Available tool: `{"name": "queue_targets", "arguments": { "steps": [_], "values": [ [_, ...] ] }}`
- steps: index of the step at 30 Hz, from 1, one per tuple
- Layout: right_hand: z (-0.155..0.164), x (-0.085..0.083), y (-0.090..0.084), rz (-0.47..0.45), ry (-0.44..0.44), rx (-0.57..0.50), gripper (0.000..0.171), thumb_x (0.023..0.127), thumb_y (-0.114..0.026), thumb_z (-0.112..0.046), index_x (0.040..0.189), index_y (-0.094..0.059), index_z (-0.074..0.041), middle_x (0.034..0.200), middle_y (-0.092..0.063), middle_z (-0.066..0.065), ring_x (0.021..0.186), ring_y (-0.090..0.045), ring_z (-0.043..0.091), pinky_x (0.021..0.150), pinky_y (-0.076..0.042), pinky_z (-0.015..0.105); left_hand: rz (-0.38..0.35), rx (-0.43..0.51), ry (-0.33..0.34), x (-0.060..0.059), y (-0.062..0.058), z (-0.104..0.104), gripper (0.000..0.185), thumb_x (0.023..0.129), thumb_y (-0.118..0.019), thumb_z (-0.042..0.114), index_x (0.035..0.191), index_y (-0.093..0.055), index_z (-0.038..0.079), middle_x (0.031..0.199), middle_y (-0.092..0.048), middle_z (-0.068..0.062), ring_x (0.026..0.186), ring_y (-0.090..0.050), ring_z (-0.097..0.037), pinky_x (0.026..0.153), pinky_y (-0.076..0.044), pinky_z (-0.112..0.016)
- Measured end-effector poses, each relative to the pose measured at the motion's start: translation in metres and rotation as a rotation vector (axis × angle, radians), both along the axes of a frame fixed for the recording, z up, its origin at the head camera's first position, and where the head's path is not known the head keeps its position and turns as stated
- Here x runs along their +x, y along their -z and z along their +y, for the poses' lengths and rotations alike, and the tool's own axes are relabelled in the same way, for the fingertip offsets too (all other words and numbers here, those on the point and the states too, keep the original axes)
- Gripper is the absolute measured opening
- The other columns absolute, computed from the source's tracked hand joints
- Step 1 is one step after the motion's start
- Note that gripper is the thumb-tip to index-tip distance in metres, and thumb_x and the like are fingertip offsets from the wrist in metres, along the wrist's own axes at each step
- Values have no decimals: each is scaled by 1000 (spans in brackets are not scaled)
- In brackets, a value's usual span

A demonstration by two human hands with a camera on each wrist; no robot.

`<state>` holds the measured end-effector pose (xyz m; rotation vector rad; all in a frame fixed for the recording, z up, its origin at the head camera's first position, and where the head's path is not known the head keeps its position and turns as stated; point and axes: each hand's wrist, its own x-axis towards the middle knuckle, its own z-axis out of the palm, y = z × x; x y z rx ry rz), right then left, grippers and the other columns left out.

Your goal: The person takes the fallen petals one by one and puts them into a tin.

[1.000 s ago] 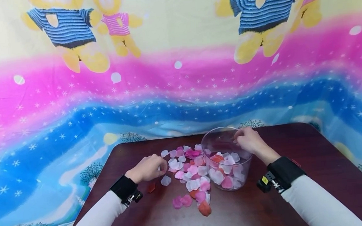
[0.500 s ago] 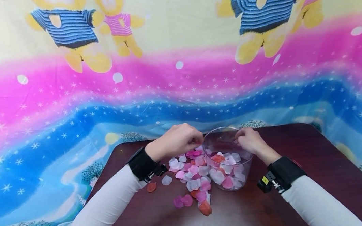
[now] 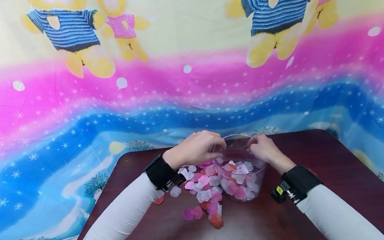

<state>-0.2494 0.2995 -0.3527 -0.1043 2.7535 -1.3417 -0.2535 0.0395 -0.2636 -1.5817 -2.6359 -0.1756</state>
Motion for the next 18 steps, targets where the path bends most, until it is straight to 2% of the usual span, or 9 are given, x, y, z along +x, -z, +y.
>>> {"name": "queue_targets", "arguments": {
  "steps": [6, 10, 14, 18],
  "values": [
    [1, 0, -2, -11, -20, 7, 35, 98, -38, -2, 124, -55, 16, 119, -65, 33, 114, -64, 47, 89, -57, 48, -7, -11, -45, -6, -3, -40, 16, 96, -74, 21, 112, -75, 18, 105, -71, 4, 93, -62, -8, 79, -51, -24],
    [3, 0, -2, -4, -20, 18, 36, 98, -39, -2, 124, -56, 16, 120, -65, 34, 114, -64, 47, 88, -58, 48, -60, -48, -97, -8, 7, -72, 12, 96, -73, 20, 108, -75, 19, 102, -71, 5, 89, -62, -9, 76, -52, -26],
    [3, 0, -1, 8, -18, 20, 36, 97, -39, -2, 123, -57, 16, 119, -65, 35, 112, -64, 48, 86, -58, 46, -119, -123, -182, -7, 33, -105, 17, 92, -77, 17, 108, -76, 19, 101, -71, 6, 90, -64, -9, 76, -54, -27],
    [0, 0, 1, 11, -23, 17, 36, 96, -40, -2, 122, -57, 16, 117, -66, 33, 111, -65, 46, 85, -58, 45, -181, -221, -253, -1, 74, -135, 24, 84, -82, 9, 106, -77, 19, 101, -71, 5, 94, -65, -12, 78, -56, -29]
  ]
}}
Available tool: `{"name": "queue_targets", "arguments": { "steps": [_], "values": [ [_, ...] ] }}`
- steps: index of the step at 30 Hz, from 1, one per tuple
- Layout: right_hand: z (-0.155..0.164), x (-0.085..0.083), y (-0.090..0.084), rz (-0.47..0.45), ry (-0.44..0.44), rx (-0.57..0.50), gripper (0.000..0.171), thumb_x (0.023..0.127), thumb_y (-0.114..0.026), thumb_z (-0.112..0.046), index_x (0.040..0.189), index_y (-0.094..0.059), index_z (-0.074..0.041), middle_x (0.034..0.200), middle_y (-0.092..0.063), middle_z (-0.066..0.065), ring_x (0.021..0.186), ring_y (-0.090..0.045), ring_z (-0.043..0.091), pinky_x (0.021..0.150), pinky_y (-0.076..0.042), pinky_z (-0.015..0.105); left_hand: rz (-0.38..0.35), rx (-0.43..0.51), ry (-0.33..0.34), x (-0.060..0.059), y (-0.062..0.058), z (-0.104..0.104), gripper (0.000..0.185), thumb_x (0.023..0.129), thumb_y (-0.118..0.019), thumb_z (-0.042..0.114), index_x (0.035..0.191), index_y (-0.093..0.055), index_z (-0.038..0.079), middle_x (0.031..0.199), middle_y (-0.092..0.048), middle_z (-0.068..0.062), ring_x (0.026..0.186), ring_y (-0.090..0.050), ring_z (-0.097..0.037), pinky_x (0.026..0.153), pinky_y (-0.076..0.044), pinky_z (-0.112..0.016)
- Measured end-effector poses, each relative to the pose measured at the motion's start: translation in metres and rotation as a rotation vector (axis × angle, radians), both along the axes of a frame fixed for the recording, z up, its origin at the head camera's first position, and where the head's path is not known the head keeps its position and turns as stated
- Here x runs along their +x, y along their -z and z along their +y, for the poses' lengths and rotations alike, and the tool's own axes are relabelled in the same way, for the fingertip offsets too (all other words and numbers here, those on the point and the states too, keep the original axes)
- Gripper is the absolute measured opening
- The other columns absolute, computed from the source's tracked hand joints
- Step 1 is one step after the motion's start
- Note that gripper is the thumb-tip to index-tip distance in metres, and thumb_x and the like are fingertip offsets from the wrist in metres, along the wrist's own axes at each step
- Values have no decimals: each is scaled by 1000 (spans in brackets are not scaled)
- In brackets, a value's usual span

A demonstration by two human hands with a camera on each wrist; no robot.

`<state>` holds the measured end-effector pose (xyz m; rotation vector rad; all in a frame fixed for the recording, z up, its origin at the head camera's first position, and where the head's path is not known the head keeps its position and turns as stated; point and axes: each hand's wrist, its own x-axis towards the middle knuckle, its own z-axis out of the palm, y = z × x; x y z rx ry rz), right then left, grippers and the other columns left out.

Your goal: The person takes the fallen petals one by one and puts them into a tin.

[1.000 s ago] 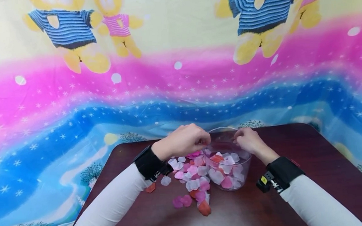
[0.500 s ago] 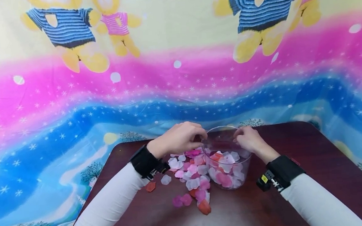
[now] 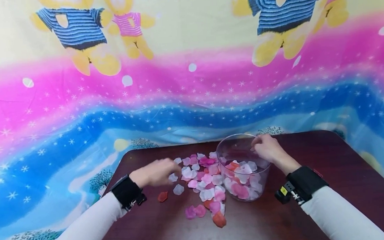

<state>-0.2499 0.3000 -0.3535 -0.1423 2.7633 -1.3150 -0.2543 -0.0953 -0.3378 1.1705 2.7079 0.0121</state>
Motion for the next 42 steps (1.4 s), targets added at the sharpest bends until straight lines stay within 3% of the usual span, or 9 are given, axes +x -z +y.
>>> {"name": "queue_targets", "arguments": {
  "steps": [5, 9, 16, 25, 29, 38, 42],
  "values": [
    [1, 1, 2, -6, -9, -4, 35, 98, -40, -3, 123, -56, 15, 116, -66, 31, 111, -65, 45, 87, -58, 47, -99, -53, -57, 9, 45, -23, 47, 80, -82, -1, 121, -74, 20, 114, -65, 0, 97, -62, -12, 84, -57, -30],
    [2, 1, 1, -5, -6, -5, 34, 99, -40, -3, 122, -57, 15, 117, -66, 32, 111, -65, 45, 87, -58, 47, -92, -48, -46, 10, 62, -30, 45, 82, -82, 0, 120, -71, 22, 111, -59, 0, 89, -59, -10, 81, -56, -27],
    [2, -1, -2, 1, 4, -5, 33, 99, -41, -3, 121, -57, 15, 117, -66, 32, 111, -65, 45, 86, -58, 46, -162, 69, -24, 2, 68, -24, 22, 89, -77, 1, 99, -78, 20, 91, -66, 5, 86, -61, -8, 74, -54, -23],
    [1, 0, -1, 1, 6, -3, 34, 99, -41, -2, 122, -57, 16, 117, -66, 33, 111, -66, 45, 86, -58, 46, -187, 129, 85, -7, 66, -11, 14, 92, -75, 3, 88, -81, 15, 78, -71, 6, 72, -60, -1, 66, -50, -17],
    [2, 0, -2, -1, 3, 2, 35, 98, -40, -3, 122, -57, 16, 116, -67, 31, 111, -65, 45, 85, -59, 45, -132, 183, 145, -13, 47, 0, 11, 92, -73, 1, 87, -79, 9, 77, -72, 2, 69, -59, 0, 66, -50, -16],
    [0, 1, -1, -4, 11, 5, 34, 98, -41, -3, 122, -57, 15, 116, -67, 31, 111, -65, 45, 86, -58, 46, 93, 385, 317, -16, -45, 59, 10, 96, -70, 2, 96, -76, 11, 86, -69, 1, 76, -58, -7, 76, -51, -17],
    [0, 1, 0, -6, 9, -9, 35, 98, -40, -2, 123, -56, 16, 117, -66, 33, 112, -65, 46, 88, -58, 47, 121, 418, 374, -12, -64, 94, 9, 97, -69, 4, 99, -76, 9, 90, -70, -1, 79, -58, -8, 77, -49, -16]
  ]
}}
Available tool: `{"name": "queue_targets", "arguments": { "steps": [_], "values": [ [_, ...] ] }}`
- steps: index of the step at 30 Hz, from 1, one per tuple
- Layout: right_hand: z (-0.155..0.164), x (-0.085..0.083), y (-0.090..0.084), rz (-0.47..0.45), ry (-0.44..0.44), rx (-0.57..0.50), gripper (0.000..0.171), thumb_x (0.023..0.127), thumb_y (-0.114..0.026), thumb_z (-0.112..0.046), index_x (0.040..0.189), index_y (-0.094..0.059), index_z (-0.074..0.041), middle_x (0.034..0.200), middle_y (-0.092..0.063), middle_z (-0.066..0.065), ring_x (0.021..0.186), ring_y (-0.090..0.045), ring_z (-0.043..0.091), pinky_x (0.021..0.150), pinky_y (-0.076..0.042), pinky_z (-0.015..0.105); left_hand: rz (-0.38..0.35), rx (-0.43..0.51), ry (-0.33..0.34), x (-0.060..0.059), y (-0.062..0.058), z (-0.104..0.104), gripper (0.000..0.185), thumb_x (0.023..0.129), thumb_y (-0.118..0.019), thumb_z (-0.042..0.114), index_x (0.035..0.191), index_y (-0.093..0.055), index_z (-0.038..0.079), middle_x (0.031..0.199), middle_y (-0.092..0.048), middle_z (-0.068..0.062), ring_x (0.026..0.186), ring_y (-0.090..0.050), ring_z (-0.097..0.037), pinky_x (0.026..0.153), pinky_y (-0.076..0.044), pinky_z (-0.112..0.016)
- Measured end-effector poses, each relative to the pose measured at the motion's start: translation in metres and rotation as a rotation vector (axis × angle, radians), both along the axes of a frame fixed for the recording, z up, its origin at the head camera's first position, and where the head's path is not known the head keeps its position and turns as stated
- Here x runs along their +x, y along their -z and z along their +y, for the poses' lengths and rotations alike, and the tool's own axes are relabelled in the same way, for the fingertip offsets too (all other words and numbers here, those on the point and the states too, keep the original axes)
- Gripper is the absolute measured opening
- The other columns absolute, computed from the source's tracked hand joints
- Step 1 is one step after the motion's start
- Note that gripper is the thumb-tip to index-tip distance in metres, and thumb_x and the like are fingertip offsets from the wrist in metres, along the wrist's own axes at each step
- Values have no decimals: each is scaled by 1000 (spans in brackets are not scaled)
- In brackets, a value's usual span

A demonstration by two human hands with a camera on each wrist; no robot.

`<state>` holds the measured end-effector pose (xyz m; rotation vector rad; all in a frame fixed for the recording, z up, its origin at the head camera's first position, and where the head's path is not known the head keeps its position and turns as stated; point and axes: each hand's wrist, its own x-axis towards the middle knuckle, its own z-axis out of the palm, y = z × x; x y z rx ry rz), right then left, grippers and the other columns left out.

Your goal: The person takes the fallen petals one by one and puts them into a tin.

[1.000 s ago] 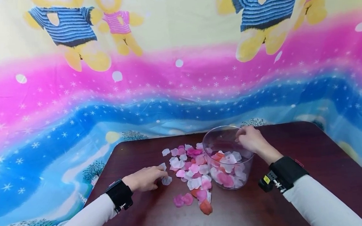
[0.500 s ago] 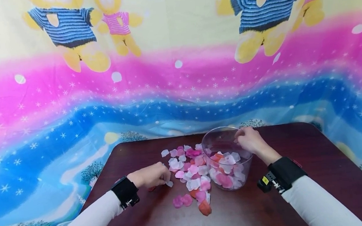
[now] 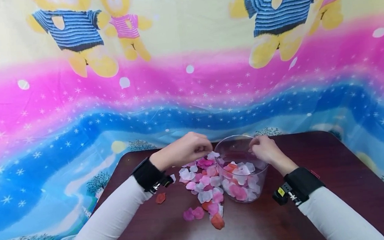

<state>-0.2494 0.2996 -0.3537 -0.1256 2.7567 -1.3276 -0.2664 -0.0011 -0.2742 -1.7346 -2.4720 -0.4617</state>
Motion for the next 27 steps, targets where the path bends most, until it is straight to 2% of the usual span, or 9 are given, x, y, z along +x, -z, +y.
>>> {"name": "queue_targets", "arguments": {
  "steps": [3, 6, 9, 12, 17, 20, 23, 27],
  "values": [
    [0, -1, 1, 4, 3, -16, 35, 97, -40, -2, 123, -56, 17, 117, -66, 34, 112, -65, 47, 88, -58, 49, 6, -16, 16, 1, -2, 23, 11, 97, -69, 5, 104, -76, 9, 94, -70, -1, 83, -61, -8, 80, -48, -14],
    [-1, -1, 2, 6, 11, -23, 35, 96, -41, -2, 121, -57, 16, 115, -67, 33, 110, -66, 46, 87, -58, 48, -1, -40, 13, 0, 3, 36, 12, 97, -69, 5, 106, -76, 9, 98, -71, 0, 87, -61, -7, 82, -47, -13],
    [0, -1, 2, 8, 15, -17, 34, 96, -41, -2, 120, -59, 16, 114, -67, 32, 109, -66, 45, 86, -59, 46, -15, -51, 3, -1, 8, 40, 14, 97, -69, 6, 109, -75, 9, 102, -71, -2, 88, -62, -7, 83, -47, -13],
    [3, 0, 1, 14, 16, -15, 34, 96, -41, -2, 120, -58, 16, 114, -67, 33, 108, -67, 44, 85, -58, 46, -9, -40, -7, -3, 8, 34, 16, 97, -68, 5, 112, -74, 8, 102, -69, -3, 85, -61, -8, 82, -48, -16],
    [2, -1, -2, 18, 8, -8, 34, 97, -41, -2, 121, -57, 16, 115, -66, 32, 108, -66, 44, 87, -58, 47, 8, -5, -65, -7, 5, -2, 20, 95, -69, 2, 114, -73, 5, 104, -70, -5, 75, -57, -10, 77, -49, -20],
    [2, -1, -3, 13, 10, -4, 34, 97, -40, -2, 121, -57, 15, 115, -66, 32, 110, -66, 45, 87, -58, 46, -14, -12, -119, -10, 11, -31, 20, 94, -72, 5, 114, -73, 7, 107, -71, -5, 79, -60, -9, 78, -52, -21],
    [2, 0, -3, 7, 7, -2, 35, 97, -40, -2, 122, -56, 16, 116, -66, 33, 111, -65, 46, 86, -58, 46, -62, -36, -193, -11, 25, -64, 23, 93, -75, 9, 115, -72, 8, 108, -72, -5, 85, -64, -11, 79, -53, -23],
    [1, 0, -1, -4, 0, -4, 35, 98, -39, -3, 123, -56, 16, 118, -65, 34, 112, -64, 47, 87, -58, 46, -105, -107, -319, -10, 57, -106, 27, 90, -79, 15, 116, -72, 9, 109, -71, -4, 88, -64, -13, 81, -54, -30]
  ]
}}
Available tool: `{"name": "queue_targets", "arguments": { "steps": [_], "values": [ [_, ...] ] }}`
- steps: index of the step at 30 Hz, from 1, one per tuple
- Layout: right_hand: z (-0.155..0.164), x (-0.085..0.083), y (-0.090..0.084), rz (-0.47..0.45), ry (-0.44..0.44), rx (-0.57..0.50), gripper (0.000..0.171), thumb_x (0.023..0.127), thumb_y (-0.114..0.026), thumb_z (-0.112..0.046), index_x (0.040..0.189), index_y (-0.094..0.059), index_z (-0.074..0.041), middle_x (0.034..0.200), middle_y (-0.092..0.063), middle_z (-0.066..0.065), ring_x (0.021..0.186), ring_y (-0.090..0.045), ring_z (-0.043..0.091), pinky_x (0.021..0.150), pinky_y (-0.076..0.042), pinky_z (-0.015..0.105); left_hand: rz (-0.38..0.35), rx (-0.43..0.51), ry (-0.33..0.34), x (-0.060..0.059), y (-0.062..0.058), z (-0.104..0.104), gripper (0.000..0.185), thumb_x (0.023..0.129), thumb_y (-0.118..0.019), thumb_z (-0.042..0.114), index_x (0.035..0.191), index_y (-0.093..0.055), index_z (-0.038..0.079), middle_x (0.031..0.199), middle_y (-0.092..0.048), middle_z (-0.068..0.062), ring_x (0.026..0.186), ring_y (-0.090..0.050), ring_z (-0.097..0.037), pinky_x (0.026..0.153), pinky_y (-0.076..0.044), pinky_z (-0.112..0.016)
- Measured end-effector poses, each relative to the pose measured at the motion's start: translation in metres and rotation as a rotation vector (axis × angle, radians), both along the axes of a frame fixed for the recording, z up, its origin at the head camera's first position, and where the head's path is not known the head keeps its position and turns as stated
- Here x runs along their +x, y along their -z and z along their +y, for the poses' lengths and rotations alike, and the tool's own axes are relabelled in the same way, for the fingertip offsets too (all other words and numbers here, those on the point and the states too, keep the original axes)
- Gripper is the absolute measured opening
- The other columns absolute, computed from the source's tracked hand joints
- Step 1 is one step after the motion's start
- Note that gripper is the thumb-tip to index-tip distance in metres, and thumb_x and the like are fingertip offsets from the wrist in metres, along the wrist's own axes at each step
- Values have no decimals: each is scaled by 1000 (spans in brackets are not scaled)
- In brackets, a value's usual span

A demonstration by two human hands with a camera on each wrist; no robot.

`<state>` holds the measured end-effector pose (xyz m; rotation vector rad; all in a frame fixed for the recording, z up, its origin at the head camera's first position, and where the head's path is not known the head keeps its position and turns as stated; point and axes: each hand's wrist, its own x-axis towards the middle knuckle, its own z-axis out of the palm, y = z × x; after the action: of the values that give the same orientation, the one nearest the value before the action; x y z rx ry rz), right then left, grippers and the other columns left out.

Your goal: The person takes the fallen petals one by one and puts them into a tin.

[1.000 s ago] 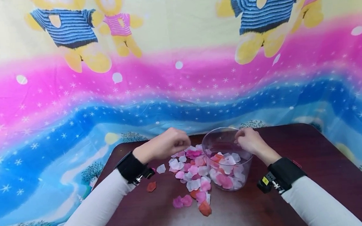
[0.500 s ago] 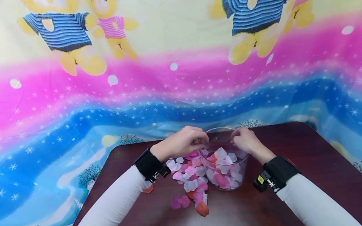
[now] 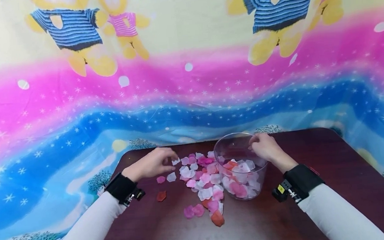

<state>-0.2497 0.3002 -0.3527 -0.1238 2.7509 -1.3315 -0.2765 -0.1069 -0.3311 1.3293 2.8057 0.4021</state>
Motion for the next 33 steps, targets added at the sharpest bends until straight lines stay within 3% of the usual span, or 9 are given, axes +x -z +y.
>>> {"name": "queue_targets", "arguments": {
  "steps": [3, 8, 12, 14, 19, 26, 29, 33],
  "values": [
    [-1, -1, 0, -4, -1, 6, 34, 99, -39, -3, 123, -55, 15, 120, -65, 34, 114, -64, 47, 87, -58, 46, -46, -60, -88, 2, 26, -24, 31, 88, -82, 18, 116, -72, 9, 110, -69, -5, 94, -65, -18, 85, -55, -37],
    [-1, 0, -2, 3, 1, 10, 33, 100, -40, -3, 123, -56, 15, 120, -65, 34, 114, -64, 47, 88, -58, 47, -221, -118, -227, 6, 61, -48, 49, 82, -88, 23, 123, -67, 6, 113, -62, -10, 105, -60, -27, 91, -53, -46],
    [-1, 0, -1, -2, 0, 9, 33, 100, -40, -3, 122, -55, 15, 120, -64, 34, 114, -64, 47, 88, -58, 47, -293, -127, -306, 10, 76, -54, 49, 78, -90, 19, 120, -67, 9, 107, -57, -9, 98, -56, -22, 87, -53, -42],
    [-1, -1, -1, -3, -1, 8, 32, 100, -40, -3, 122, -56, 15, 120, -64, 34, 114, -64, 47, 88, -58, 47, -286, -125, -299, 10, 79, -53, 41, 78, -90, 14, 112, -68, 9, 102, -58, -7, 94, -55, -20, 82, -53, -39],
    [0, -2, 1, -1, -1, 10, 32, 100, -40, -4, 122, -56, 14, 120, -64, 34, 113, -64, 47, 87, -58, 46, -300, -88, -221, 9, 81, -47, 14, 84, -82, 3, 93, -73, 10, 82, -65, -1, 76, -58, -15, 68, -53, -30],
    [0, -1, 1, 5, 7, 7, 32, 100, -40, -4, 122, -57, 14, 120, -65, 34, 113, -64, 47, 87, -58, 47, -313, -76, -147, 8, 78, -33, 14, 89, -75, -1, 84, -76, 12, 70, -64, 5, 66, -58, -8, 64, -52, -24],
    [0, -1, 1, 7, 4, 10, 32, 100, -40, -3, 122, -56, 15, 120, -65, 34, 112, -65, 46, 86, -58, 46, -260, -71, -78, 7, 66, -21, 10, 88, -77, 1, 84, -76, 10, 72, -64, 6, 66, -57, -6, 63, -52, -23],
    [-1, 1, 0, 8, 5, 10, 33, 100, -40, -2, 123, -56, 16, 120, -65, 34, 112, -65, 46, 86, -58, 47, -142, -42, 31, 5, 32, 4, 10, 86, -77, -2, 83, -74, 7, 74, -67, 3, 66, -59, -5, 64, -52, -21]
  ]
}}
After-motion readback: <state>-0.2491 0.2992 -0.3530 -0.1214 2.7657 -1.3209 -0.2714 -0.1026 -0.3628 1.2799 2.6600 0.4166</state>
